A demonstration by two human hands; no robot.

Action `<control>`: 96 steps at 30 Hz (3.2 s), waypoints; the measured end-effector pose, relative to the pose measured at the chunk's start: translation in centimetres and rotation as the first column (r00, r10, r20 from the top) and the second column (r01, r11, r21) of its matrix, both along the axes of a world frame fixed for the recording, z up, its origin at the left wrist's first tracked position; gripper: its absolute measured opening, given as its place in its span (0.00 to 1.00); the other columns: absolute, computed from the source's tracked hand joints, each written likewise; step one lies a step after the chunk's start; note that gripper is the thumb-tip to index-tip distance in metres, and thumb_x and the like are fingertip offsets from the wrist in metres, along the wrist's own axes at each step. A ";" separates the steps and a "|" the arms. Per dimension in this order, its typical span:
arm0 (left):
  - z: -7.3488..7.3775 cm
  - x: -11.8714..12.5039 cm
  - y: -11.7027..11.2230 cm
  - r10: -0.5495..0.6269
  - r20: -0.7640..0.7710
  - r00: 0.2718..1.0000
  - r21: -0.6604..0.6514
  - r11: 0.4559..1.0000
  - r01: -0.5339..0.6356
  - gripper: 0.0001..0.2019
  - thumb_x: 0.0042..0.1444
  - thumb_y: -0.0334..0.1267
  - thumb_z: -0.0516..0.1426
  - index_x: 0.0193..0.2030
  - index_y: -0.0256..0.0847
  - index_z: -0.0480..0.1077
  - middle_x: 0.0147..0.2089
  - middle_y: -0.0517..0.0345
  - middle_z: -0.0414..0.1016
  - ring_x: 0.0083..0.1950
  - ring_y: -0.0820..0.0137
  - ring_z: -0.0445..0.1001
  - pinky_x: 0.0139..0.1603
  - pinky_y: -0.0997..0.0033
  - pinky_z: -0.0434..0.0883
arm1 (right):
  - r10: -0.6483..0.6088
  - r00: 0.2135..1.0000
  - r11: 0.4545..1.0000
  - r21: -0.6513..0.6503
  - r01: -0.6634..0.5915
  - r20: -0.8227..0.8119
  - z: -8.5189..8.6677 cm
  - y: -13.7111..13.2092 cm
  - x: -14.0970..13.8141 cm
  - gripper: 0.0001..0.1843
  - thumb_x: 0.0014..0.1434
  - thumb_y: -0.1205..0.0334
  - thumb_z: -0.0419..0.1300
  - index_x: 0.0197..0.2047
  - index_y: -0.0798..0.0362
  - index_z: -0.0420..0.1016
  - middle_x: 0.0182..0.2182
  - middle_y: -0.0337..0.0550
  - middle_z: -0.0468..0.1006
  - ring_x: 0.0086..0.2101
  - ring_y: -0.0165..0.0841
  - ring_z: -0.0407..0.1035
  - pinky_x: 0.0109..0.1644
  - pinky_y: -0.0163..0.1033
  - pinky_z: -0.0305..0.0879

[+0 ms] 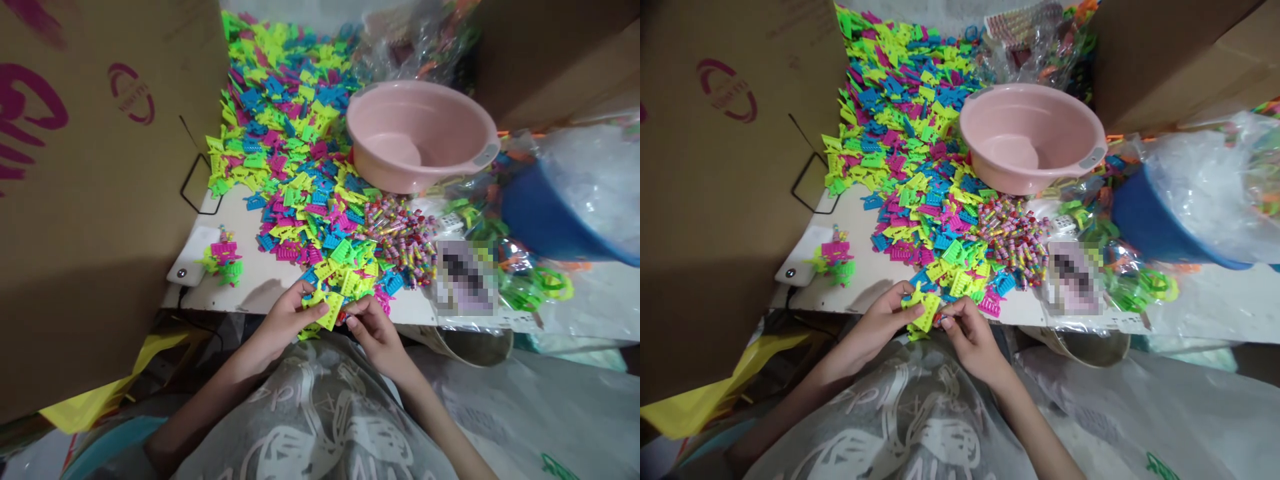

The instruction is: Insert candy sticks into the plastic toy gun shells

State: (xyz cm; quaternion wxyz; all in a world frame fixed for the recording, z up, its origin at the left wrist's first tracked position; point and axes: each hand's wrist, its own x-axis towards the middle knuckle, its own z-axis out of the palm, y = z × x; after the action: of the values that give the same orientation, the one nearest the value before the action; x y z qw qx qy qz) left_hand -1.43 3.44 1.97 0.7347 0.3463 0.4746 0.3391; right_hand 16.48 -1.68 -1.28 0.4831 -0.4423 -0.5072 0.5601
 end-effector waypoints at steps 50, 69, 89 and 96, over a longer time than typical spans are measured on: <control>-2.6 -7.3 0.5 -0.125 -0.939 0.319 0.064 0.850 0.522 0.17 0.63 0.49 0.47 0.33 0.43 0.71 0.33 0.52 0.79 0.37 0.62 0.78 0.41 0.66 0.71 | -0.122 0.256 0.803 0.247 -0.543 0.959 -6.0 2.4 -3.2 0.12 0.66 0.60 0.59 0.52 0.43 0.75 0.45 0.45 0.75 0.42 0.39 0.63 0.43 0.43 0.50; -2.1 -3.8 -1.3 -0.289 -0.340 0.895 0.162 0.919 0.359 0.12 0.56 0.49 0.59 0.37 0.42 0.74 0.37 0.55 0.80 0.40 0.64 0.77 0.44 0.66 0.74 | -0.032 0.897 0.989 0.146 -0.037 0.442 -1.5 0.3 -2.0 0.10 0.63 0.57 0.60 0.32 0.52 0.70 0.25 0.38 0.74 0.26 0.31 0.68 0.30 0.33 0.62; 0.0 2.3 0.4 0.062 -0.071 0.996 -0.020 0.998 -0.063 0.27 0.35 0.50 0.72 0.40 0.37 0.75 0.30 0.61 0.73 0.27 0.74 0.68 0.29 0.74 0.67 | -0.614 0.572 0.778 0.299 0.552 0.544 -0.7 3.4 9.9 0.18 0.56 0.44 0.63 0.33 0.50 0.69 0.27 0.41 0.75 0.25 0.35 0.69 0.30 0.39 0.66; 1.2 2.0 0.3 0.019 -0.077 0.997 -0.006 1.000 -0.019 0.24 0.34 0.49 0.72 0.36 0.38 0.74 0.32 0.60 0.74 0.29 0.73 0.68 0.26 0.76 0.67 | -0.136 0.984 0.959 -0.264 0.102 -0.113 2.2 0.7 2.2 0.22 0.45 0.49 0.75 0.30 0.51 0.68 0.27 0.37 0.78 0.28 0.32 0.75 0.34 0.37 0.73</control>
State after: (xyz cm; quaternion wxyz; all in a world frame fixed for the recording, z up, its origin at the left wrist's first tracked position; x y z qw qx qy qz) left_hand 0.57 3.74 3.13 0.7138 0.3523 0.5068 0.3310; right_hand 18.68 -1.00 0.94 0.4864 -0.4935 -0.3702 0.6187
